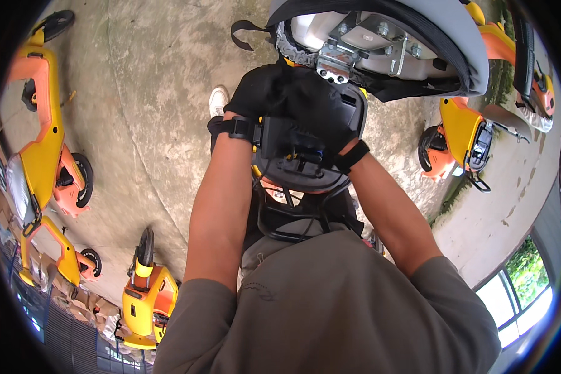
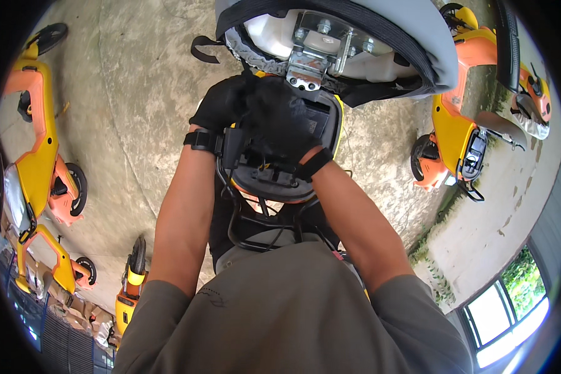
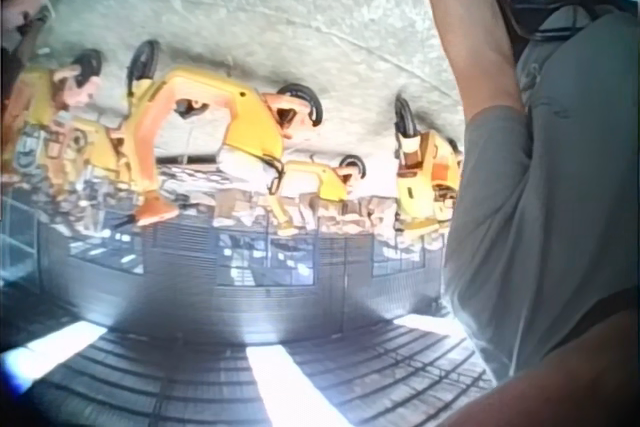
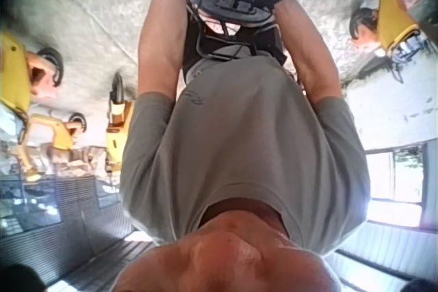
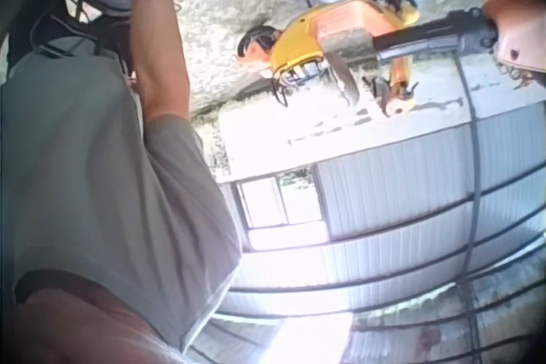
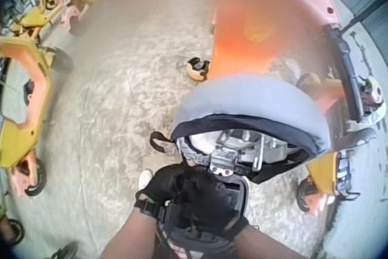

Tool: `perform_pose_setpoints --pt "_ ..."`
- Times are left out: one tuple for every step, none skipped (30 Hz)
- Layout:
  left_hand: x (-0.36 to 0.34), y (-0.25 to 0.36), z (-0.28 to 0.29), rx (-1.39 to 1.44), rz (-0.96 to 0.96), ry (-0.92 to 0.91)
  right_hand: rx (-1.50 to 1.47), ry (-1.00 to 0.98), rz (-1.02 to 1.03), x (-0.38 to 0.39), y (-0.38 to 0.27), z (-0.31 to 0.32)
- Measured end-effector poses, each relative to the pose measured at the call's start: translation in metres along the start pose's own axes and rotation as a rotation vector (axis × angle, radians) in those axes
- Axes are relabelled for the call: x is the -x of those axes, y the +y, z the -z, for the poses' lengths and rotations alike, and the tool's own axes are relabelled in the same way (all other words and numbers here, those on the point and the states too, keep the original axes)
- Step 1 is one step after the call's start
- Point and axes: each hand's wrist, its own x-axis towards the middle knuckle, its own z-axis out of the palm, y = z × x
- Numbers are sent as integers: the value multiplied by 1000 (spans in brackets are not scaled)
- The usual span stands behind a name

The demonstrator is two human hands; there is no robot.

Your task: The person opens the seat of an electric scooter and handles components inside the compartment. They then place a silver reflective cover over the seat and secure it.

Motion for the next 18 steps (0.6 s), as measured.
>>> perform_pose_setpoints --pt "0 -5 3 -18 57 -58 113 -51 104 -7 0 7" --pt "-1 -10 5 -36 116 -116 109 -47 111 -15 -1 12" --pt "-1 -17 0 -44 116 -113 123 -26 64 -23 -3 19" --pt "-1 -23 -6 97 52 -14 137 -6 12 -29 -4 22" --pt "1 -28 -11 238 -13 85 132 -2 15 -34 2 11" --pt "-1 -28 -15 247 -24 75 76 -10 -73 -38 16 -4" --pt "0 -29 -13 87 8 -27 81 3 -106 -43 17 -9" --pt "0 -29 -12 -73 38 -127 88 18 -141 -46 18 -13" --pt "0 -26 -9 -76 39 -129 89 29 -172 -52 11 -17" --pt "-1 -23 -7 18 97 -136 92 10 -198 -52 6 -11" --pt "-2 -21 -6 114 153 -142 98 -9 -226 -51 3 -4" --pt "2 -22 -5 113 159 -140 141 -30 -203 -46 -10 5" --pt "3 -26 -5 93 25 -92 141 -33 -200 -34 -19 10" --pt "5 -29 -5 73 -109 -44 2 -2 -218 -19 -28 15" --pt "4 -25 -6 82 -111 -41 -129 31 -242 -5 -35 22" --pt "4 -18 -6 -4 -120 -30 -121 31 -244 8 -38 20" --pt "2 -13 -5 -91 -127 -19 -158 114 -189 22 -39 12" --pt "2 -11 -7 -80 -131 -21 -191 197 -139 30 -44 11"
